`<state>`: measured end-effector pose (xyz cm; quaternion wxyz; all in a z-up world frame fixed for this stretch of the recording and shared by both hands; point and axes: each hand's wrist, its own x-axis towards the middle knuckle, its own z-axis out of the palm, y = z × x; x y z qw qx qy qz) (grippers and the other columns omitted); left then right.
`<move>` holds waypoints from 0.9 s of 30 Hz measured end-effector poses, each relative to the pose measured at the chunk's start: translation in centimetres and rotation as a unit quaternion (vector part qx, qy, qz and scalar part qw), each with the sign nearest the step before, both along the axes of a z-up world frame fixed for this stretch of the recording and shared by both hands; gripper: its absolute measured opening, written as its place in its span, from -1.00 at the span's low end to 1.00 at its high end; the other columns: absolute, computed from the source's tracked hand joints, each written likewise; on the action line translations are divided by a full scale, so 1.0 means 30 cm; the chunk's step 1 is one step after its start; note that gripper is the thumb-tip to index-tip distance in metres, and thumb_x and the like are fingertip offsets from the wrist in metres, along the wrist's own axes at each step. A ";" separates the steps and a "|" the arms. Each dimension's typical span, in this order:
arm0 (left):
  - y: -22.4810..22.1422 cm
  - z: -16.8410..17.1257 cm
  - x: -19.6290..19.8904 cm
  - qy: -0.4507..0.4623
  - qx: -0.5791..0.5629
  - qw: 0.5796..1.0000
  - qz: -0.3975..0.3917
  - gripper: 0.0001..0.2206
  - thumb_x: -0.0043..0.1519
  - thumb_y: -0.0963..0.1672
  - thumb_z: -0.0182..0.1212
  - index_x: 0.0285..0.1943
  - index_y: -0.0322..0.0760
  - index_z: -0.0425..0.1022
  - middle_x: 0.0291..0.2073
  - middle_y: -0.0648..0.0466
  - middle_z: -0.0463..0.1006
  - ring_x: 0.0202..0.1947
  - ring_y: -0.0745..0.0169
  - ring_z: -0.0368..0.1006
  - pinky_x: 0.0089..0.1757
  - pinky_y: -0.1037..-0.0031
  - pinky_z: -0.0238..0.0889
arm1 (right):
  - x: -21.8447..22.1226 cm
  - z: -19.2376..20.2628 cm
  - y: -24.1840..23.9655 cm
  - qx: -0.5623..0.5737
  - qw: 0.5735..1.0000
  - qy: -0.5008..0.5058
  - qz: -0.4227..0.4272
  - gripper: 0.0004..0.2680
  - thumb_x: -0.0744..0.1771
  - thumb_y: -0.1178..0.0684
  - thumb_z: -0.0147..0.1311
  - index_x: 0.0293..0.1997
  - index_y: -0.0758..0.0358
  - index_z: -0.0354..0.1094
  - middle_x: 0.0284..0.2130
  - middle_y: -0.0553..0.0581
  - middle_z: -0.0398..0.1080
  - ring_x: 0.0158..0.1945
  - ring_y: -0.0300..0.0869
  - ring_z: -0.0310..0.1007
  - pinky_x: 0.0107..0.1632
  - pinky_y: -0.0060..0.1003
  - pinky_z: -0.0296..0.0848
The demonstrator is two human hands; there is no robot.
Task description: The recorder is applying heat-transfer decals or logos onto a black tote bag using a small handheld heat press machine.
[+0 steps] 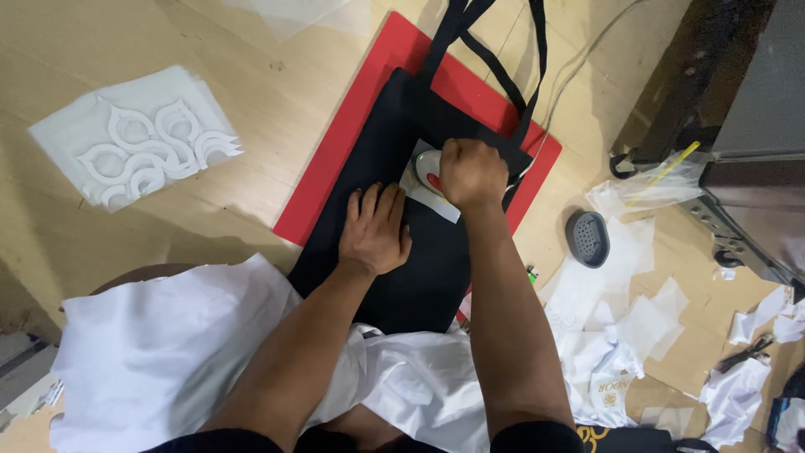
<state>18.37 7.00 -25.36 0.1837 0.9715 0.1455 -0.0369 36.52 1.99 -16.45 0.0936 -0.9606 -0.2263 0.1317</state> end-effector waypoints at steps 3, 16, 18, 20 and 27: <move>-0.003 -0.011 -0.005 -0.039 0.005 0.999 0.010 -0.40 0.24 0.05 0.02 0.43 -0.33 0.28 0.36 -0.07 0.26 0.37 -0.03 0.06 0.31 -0.02 -0.12 | -0.007 0.020 0.013 -0.017 0.998 0.049 -0.034 -0.68 0.36 -0.04 -0.18 -0.50 0.30 0.46 -0.47 0.38 0.50 -0.35 0.24 0.57 -0.12 0.10 0.52; 0.013 0.020 0.018 -0.002 -0.008 1.000 0.010 -0.35 0.16 0.07 0.02 0.42 -0.30 0.22 0.32 -0.10 0.23 0.33 -0.07 0.05 0.26 -0.03 -0.16 | 0.100 -0.040 -0.134 0.085 0.958 -0.067 0.266 -0.87 0.31 0.08 -0.04 -0.35 0.32 0.36 -0.38 0.34 0.46 -0.28 0.25 0.51 -0.21 0.08 0.48; 0.015 0.052 0.007 0.036 -0.038 0.999 -0.002 -0.37 0.22 0.05 0.00 0.45 -0.32 0.19 0.38 -0.05 0.19 0.39 -0.04 0.00 0.31 -0.01 -0.20 | 0.039 0.014 -0.102 0.008 0.975 -0.067 0.213 -0.80 0.33 0.01 -0.02 -0.40 0.31 0.43 -0.37 0.35 0.50 -0.30 0.28 0.51 -0.23 0.11 0.47; 0.013 0.048 0.006 0.036 -0.034 0.999 -0.004 -0.36 0.23 0.05 -0.01 0.47 -0.34 0.18 0.39 -0.07 0.18 0.40 -0.03 -0.01 0.32 0.00 -0.20 | -0.019 -0.031 -0.072 0.023 0.986 -0.051 0.159 -0.77 0.35 0.00 -0.07 -0.38 0.28 0.49 -0.35 0.34 0.52 -0.30 0.27 0.52 -0.19 0.11 0.48; 0.006 0.026 0.009 0.039 -0.028 0.999 0.003 -0.35 0.18 0.06 0.02 0.41 -0.38 0.21 0.37 -0.12 0.19 0.39 -0.03 0.00 0.30 0.00 -0.21 | -0.096 0.005 0.013 -0.007 0.999 0.033 0.009 -0.70 0.35 -0.05 -0.17 -0.35 0.22 0.57 -0.38 0.31 0.56 -0.30 0.20 0.58 -0.07 0.09 0.50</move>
